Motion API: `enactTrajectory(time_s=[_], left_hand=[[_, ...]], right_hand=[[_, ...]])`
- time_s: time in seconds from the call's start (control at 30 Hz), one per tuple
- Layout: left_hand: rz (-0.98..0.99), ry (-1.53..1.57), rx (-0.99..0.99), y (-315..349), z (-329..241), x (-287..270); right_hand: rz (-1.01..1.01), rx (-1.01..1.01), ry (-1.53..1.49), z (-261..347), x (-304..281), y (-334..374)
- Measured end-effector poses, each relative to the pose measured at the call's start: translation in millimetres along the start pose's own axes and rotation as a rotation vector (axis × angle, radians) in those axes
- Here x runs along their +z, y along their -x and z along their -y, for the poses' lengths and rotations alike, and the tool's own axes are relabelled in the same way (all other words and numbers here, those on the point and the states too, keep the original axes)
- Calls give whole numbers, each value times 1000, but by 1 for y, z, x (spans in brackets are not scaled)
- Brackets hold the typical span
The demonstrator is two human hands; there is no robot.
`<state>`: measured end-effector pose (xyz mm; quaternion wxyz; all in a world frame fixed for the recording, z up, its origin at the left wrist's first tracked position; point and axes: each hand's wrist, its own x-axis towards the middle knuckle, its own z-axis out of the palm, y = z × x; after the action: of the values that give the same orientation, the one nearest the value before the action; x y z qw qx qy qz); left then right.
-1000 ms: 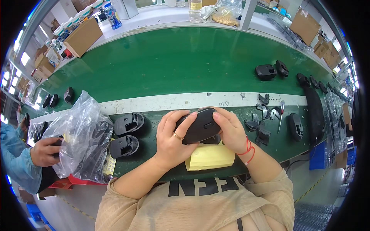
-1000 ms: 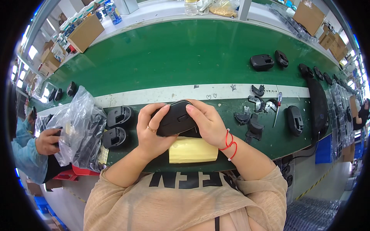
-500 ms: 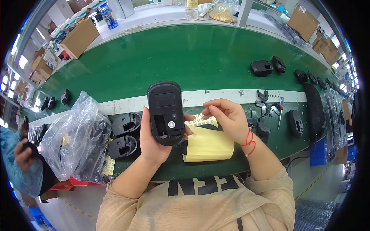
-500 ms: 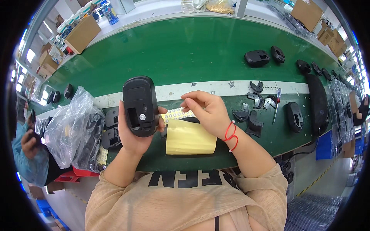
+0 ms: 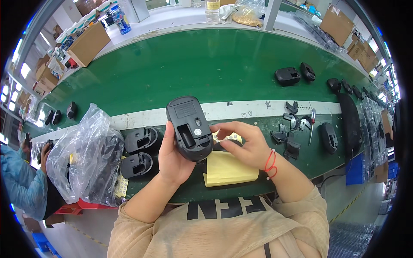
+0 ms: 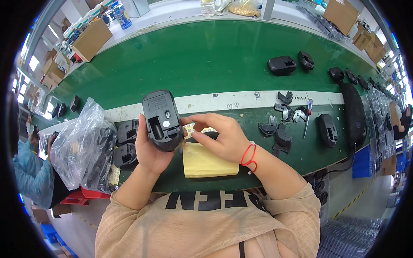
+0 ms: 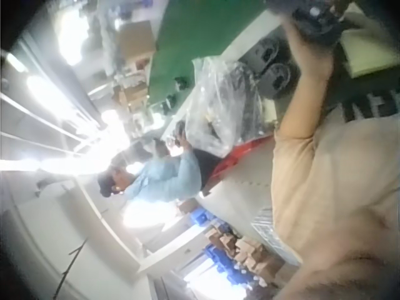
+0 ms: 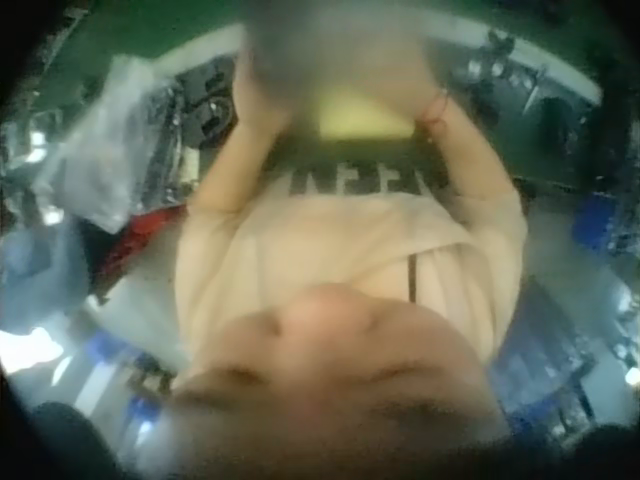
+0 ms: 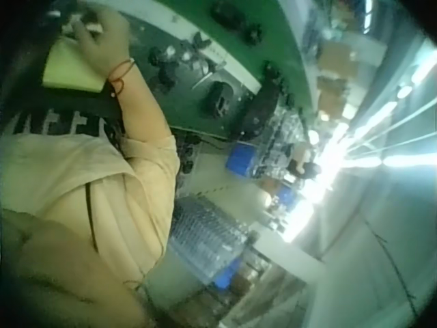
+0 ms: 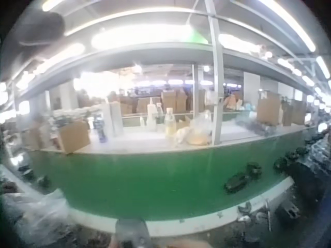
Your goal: The person assembles computer mice by peeling stickers from a sheet, applying them to the undersides of mice, and attaching plastic covers by hand.
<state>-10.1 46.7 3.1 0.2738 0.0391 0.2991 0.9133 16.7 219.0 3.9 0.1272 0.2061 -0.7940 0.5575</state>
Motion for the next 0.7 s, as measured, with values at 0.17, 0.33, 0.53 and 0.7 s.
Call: enactTrajectory(time_s=[0.17,0.33,0.53,0.7], left_hand=[[18,-30,26,-2,0,1],[-103,-54,40,-3,0,3],[-199,-76,-18,-1,0,-2],[-74,-83,6,-2,4,2]], right_hand=[[-132,9,379,-8,-26,-5],[-79,423,1046,-3,-107,18],[249,515,1036,14,-88,47],[135,272,1100,-18,-83,55]])
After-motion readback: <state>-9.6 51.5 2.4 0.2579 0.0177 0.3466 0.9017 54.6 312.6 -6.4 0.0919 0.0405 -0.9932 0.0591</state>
